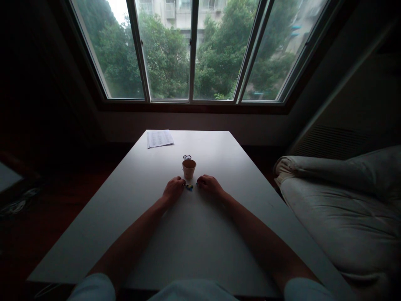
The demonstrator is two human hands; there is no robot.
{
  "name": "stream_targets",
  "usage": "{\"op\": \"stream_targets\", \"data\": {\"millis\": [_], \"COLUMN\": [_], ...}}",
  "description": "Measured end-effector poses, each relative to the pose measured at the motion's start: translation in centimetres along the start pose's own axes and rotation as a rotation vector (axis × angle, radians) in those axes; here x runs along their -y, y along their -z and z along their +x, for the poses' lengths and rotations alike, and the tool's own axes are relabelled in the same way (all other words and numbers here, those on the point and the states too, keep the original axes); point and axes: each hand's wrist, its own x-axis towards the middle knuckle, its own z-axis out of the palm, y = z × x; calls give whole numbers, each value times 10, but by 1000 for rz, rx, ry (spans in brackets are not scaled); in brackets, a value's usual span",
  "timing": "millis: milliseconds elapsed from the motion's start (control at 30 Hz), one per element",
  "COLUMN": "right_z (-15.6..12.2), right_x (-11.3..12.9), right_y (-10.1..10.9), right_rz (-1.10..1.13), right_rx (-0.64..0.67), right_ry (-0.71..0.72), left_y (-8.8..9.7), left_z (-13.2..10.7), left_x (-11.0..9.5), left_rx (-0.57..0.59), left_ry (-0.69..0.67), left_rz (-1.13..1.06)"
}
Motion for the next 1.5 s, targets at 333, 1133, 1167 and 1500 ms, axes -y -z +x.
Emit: {"op": "stream_targets", "data": {"millis": [333,1133,1167,1500], "right_z": [-4,-8,-8,-4], "right_x": [2,7,6,-2], "right_y": [3,16,19,13], "right_rz": [11,27,53,97], "right_rx": [-1,107,137,180], "right_ry": [18,85,96,133], "left_y": [11,42,42,23], "left_z": [12,84,80,22], "left_x": [11,4,4,11], "left_rx": [-232,-370,-380,-404], "left_ry": [-15,-146,-142,-100], "left_rz": [-234,-326,-328,-225]}}
